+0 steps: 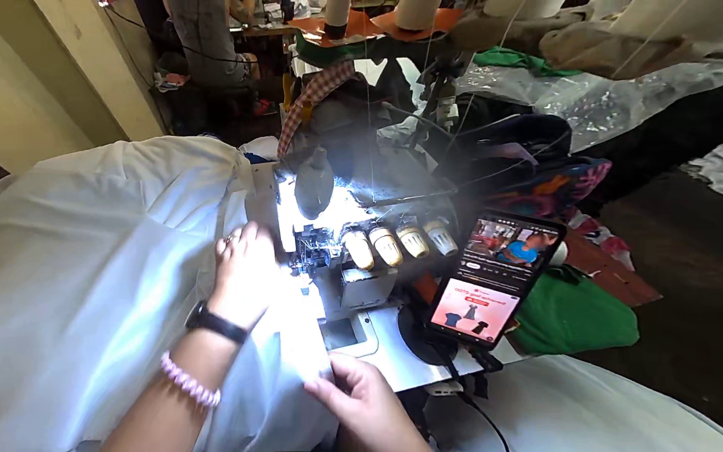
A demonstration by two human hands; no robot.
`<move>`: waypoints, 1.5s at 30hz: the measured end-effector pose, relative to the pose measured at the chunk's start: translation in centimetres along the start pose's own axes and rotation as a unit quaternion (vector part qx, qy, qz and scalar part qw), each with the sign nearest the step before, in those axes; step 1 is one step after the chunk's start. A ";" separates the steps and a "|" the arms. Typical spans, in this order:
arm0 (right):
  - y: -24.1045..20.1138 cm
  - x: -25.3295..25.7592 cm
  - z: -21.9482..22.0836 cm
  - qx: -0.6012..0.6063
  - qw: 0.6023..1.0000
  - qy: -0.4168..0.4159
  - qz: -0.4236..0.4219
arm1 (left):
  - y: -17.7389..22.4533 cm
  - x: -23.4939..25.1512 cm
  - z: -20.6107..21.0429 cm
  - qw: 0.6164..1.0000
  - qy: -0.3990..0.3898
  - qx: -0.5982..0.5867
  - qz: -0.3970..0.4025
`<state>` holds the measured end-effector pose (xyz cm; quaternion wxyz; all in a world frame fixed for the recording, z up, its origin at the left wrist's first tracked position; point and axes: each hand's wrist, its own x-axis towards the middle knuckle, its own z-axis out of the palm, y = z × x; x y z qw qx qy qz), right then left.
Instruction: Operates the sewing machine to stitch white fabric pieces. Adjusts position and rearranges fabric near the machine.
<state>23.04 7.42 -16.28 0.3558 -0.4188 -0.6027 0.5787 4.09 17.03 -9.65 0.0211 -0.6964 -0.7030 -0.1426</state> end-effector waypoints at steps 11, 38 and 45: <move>-0.3 -0.7 1.3 0.066 0.998 0.006 0.015 | -1.3 4.7 0.0 0.998 -0.013 -0.056 -0.036; 0.4 -12.1 2.0 -0.207 0.967 -0.125 -0.085 | 2.4 -25.0 3.2 0.820 -0.172 -0.532 -0.123; -0.5 -14.3 2.5 0.052 0.997 -0.028 0.057 | 4.5 -27.2 -0.6 0.872 0.029 -0.488 -0.006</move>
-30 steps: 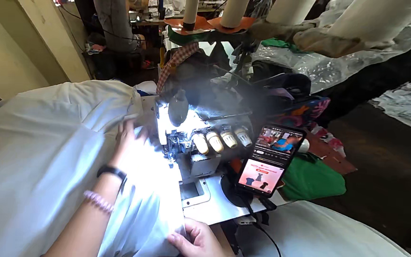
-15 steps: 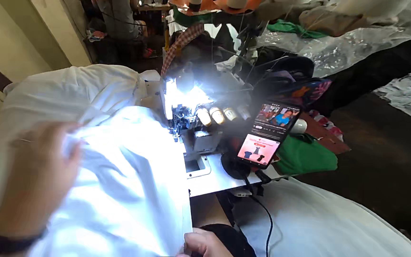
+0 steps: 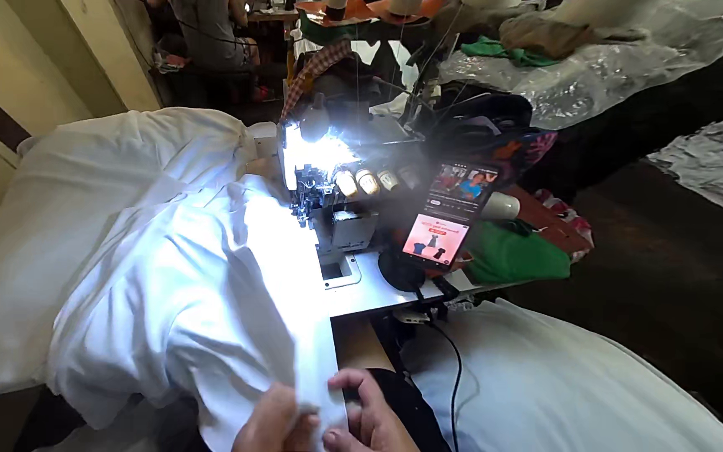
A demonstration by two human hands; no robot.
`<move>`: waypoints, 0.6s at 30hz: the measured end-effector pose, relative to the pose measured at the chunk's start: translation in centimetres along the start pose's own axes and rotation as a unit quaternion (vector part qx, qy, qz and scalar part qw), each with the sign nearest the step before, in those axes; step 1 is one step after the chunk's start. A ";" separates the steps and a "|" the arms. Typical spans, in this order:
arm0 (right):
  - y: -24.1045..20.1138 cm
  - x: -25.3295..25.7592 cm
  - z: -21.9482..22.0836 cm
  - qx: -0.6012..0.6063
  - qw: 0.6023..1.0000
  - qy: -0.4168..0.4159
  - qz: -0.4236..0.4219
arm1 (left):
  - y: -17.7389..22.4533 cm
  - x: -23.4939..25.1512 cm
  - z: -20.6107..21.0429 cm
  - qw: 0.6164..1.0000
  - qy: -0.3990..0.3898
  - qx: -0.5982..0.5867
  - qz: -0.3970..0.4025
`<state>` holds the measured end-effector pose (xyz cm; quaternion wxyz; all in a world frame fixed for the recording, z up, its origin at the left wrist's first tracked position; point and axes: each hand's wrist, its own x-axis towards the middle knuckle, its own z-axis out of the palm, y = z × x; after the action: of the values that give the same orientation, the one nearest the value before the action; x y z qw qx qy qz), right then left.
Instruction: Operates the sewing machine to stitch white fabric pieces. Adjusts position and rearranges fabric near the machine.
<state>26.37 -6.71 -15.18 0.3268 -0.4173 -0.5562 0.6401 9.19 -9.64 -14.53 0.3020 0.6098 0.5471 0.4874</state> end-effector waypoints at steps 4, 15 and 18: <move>-1.0 -1.6 -0.1 0.097 0.994 -0.001 0.059 | 1.7 -1.3 -0.2 0.970 -0.076 0.185 0.138; -0.1 -4.4 -0.8 0.040 0.996 -0.054 0.063 | 0.2 -4.7 -0.7 0.940 -0.094 0.220 0.243; 0.0 -4.9 -0.9 0.041 0.994 -0.063 0.076 | 0.5 -5.1 -1.1 0.927 -0.126 0.235 0.264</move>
<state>29.35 -10.63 -14.41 0.2583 -0.4040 -0.5156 0.7101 8.75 -14.79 -15.00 0.0768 0.8423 0.4226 0.3257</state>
